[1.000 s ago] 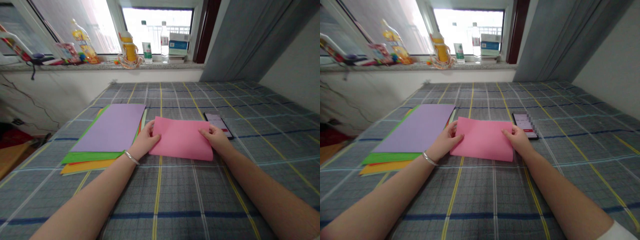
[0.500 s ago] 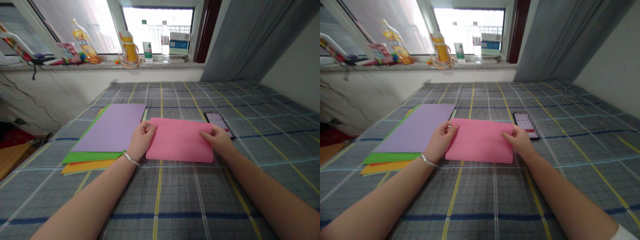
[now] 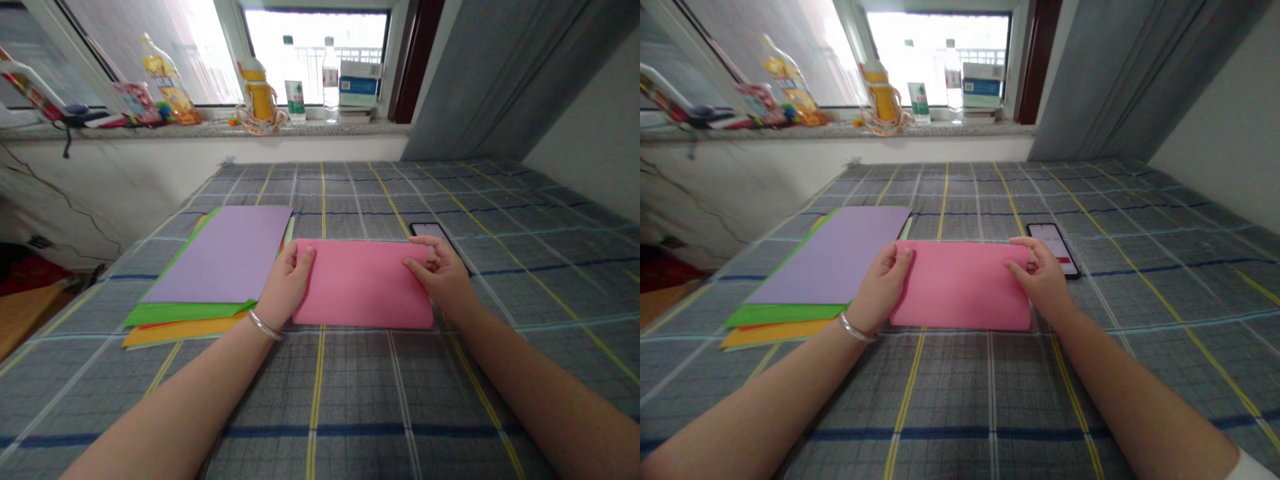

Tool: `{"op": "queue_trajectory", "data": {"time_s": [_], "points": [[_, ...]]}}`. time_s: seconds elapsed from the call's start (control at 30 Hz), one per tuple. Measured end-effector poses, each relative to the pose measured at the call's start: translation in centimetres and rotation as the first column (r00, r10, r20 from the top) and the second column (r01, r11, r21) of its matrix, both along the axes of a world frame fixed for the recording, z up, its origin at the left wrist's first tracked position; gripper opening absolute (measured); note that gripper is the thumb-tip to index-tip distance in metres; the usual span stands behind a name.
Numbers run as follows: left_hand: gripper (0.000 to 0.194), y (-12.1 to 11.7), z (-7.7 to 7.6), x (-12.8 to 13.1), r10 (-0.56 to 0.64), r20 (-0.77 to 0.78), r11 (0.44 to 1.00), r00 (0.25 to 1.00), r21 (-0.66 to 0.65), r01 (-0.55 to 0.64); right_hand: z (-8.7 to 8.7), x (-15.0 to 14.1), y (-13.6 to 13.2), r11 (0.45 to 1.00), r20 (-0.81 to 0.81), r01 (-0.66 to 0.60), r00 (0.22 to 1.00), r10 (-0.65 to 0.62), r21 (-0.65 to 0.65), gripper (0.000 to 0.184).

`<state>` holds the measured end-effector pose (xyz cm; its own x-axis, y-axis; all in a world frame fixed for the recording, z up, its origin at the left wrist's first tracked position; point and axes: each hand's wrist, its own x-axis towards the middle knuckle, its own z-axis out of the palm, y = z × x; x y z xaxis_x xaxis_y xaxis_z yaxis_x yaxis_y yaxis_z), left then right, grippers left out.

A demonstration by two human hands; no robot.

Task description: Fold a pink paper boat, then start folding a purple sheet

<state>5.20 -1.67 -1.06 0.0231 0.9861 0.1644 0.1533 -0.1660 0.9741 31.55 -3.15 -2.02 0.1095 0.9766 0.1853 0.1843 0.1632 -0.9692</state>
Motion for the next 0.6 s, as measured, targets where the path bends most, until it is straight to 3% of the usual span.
{"op": "queue_trajectory", "data": {"time_s": [0.1, 0.3, 0.43, 0.6], "points": [[0.027, 0.26, -0.27, -0.2, -0.017, -0.022, 1.0, 1.0, 0.003, 0.017, 0.05, -0.03, -0.12, 1.0, 0.005, -0.003, 1.0, 0.002, 0.015, 0.042], [0.037, 0.06, -0.07, -0.06, -0.101, 0.121, 0.995, 0.988, 0.014, 0.1, 0.18, 0.13, -0.22, 1.0, 0.061, 0.015, 0.998, -0.017, 0.022, 0.048], [0.037, -0.23, 0.25, 0.0, -0.077, 0.075, 0.997, 0.994, 0.024, 0.076, 0.26, 0.06, -0.22, 0.998, 0.071, 0.035, 0.997, -0.039, 0.054, 0.042], [0.028, -0.13, 0.11, -0.06, -0.086, 0.032, 0.996, 0.996, 0.004, 0.086, 0.24, 0.09, -0.09, 0.996, 0.071, 0.087, 0.994, -0.087, 0.002, 0.035]]}}
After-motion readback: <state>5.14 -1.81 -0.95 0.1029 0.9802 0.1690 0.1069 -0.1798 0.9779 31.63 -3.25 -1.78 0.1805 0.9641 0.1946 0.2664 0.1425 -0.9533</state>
